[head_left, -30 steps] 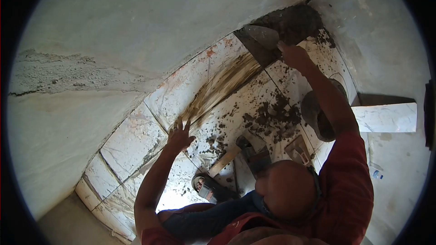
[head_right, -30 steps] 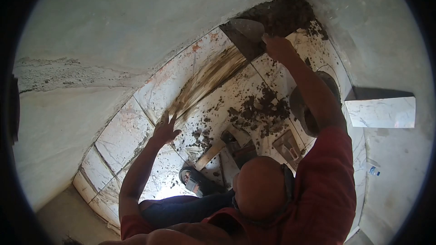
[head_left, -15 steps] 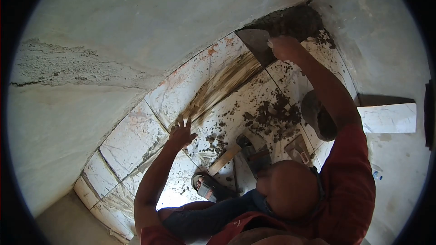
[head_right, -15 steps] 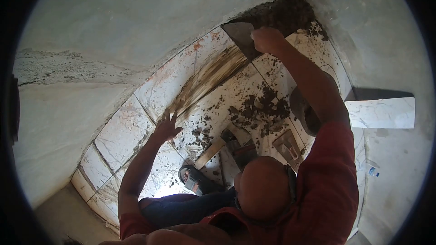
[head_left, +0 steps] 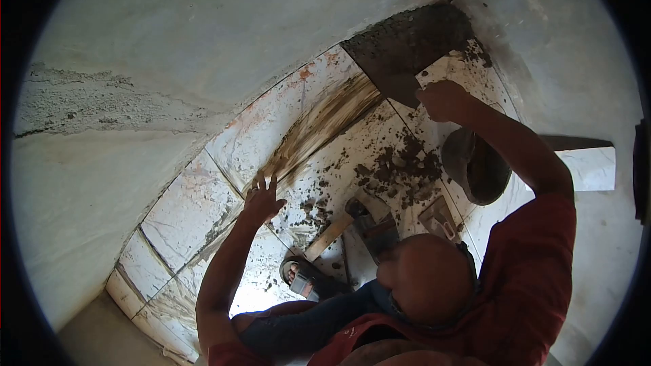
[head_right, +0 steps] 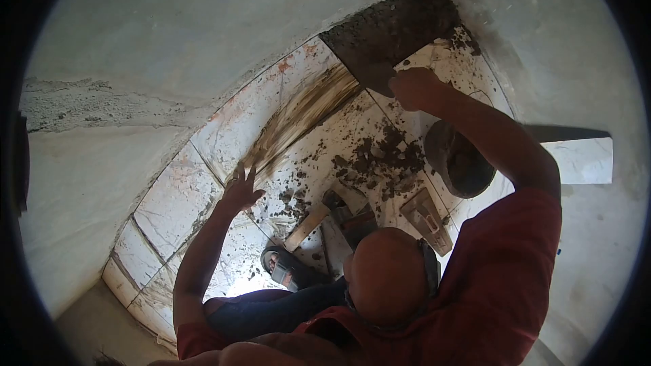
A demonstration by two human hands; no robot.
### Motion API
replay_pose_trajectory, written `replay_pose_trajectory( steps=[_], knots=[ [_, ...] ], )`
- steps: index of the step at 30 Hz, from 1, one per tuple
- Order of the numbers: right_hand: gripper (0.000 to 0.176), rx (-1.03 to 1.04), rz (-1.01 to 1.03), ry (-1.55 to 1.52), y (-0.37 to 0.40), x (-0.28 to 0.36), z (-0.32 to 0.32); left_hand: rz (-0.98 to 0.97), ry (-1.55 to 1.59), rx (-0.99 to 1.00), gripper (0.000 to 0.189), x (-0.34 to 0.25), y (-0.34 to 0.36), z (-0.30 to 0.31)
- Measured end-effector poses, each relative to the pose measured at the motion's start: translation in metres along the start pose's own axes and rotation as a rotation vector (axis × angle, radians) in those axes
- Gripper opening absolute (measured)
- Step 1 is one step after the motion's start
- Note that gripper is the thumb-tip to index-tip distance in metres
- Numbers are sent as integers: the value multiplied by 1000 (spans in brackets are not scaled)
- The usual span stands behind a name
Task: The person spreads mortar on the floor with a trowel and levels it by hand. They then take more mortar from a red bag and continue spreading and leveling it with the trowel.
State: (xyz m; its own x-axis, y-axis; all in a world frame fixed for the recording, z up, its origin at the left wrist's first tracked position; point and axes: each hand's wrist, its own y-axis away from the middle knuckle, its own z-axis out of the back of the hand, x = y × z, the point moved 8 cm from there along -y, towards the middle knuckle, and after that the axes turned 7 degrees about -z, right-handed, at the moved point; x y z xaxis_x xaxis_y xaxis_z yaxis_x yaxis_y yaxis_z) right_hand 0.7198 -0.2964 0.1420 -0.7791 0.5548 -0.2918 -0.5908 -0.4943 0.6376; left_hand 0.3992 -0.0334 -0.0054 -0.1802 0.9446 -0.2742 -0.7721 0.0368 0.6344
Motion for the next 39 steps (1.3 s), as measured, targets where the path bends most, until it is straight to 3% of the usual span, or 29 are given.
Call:
replay_pose_trajectory(
  steps=[3,6,8,10,12,15,20,27,30,35,39],
  knots=[
    [24,4,-66,-114,23,-12,2,-6,-3,1,83,1,-1,-2],
    [32,-67,-257,-293,36,-35,-20,0,11,-9,83,1,-1,-3],
    [35,-311,-337,-597,26,-44,-55,-2,8,-14,84,-1,-2,-2],
    [45,-305,-337,-923,19,-25,-72,0,1,-7,84,-3,-2,-2],
    [47,-596,-175,-839,10,5,-69,24,10,16,85,-3,-4,-2],
    [49,-565,-286,-958,-17,28,-84,22,-1,25,86,-5,-3,0],
    [54,-432,-308,-753,-37,44,-81,16,-13,10,87,-5,0,1],
    [53,-419,-293,-646,-51,19,-89,50,26,52,87,-5,-2,0],
    [51,-274,-360,-476,-53,-11,-76,21,7,13,86,0,-3,-5],
    [51,-358,-414,-569,-56,-72,-58,1,-6,2,86,-2,0,0],
    [52,-353,-407,-665,-36,-32,-60,33,30,42,86,-4,-4,-2]
  ],
)
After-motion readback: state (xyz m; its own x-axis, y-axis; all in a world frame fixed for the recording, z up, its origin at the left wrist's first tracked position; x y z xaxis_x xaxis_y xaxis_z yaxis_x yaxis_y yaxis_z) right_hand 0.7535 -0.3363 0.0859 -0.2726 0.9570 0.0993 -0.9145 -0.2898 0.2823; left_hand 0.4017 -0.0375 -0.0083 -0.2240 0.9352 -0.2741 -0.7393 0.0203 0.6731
